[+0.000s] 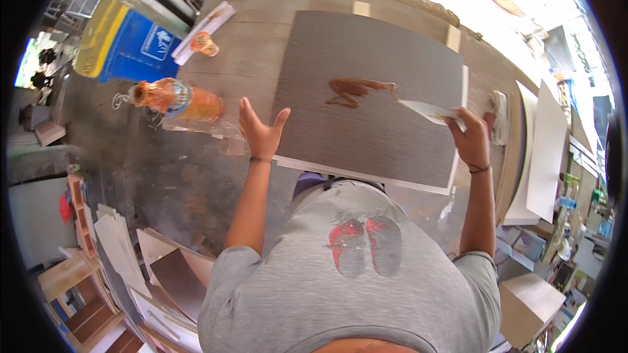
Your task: The person applies a brown adhesive from a plastic bottle onto a grey wood panel and spreads it evenly using a plastic spreader, repeating the process for a second panel.
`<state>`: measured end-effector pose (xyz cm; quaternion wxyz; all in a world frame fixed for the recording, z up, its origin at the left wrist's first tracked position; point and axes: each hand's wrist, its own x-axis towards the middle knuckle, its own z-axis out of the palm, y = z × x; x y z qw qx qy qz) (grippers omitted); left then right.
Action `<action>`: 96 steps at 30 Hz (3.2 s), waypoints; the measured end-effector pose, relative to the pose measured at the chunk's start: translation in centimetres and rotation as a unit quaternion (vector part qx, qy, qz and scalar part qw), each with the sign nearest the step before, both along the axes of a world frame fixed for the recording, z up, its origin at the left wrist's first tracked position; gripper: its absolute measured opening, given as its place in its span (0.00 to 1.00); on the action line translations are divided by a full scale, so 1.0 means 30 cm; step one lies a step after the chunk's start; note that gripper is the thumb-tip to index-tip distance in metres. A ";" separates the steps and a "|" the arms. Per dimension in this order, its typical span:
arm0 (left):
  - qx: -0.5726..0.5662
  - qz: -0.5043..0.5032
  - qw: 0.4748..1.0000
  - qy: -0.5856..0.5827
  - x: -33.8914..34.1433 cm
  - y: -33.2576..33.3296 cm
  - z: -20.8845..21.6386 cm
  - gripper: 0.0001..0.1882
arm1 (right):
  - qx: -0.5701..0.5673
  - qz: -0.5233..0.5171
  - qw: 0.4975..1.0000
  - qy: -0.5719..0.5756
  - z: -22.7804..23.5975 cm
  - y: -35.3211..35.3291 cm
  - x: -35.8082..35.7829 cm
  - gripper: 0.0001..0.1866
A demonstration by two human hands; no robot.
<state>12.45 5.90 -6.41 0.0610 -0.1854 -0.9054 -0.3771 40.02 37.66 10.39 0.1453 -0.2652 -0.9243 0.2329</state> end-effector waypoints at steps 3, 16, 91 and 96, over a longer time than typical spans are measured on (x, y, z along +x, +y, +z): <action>-0.079 -0.024 0.990 -0.111 0.025 0.138 -0.061 0.62 | -0.024 0.013 1.000 0.007 -0.009 0.021 -0.003 0.07; -0.115 -0.007 0.991 -0.061 0.117 0.184 -0.018 0.63 | -0.024 0.126 0.991 -0.035 -0.037 0.140 0.009 0.05; -0.133 0.007 0.987 -0.087 0.115 0.197 -0.006 0.60 | 0.017 0.276 0.930 -0.241 -0.293 0.264 -0.812 0.33; -0.134 0.009 0.987 -0.083 0.119 0.197 -0.013 0.60 | 0.046 0.188 0.968 -0.163 -0.221 0.298 -0.716 0.25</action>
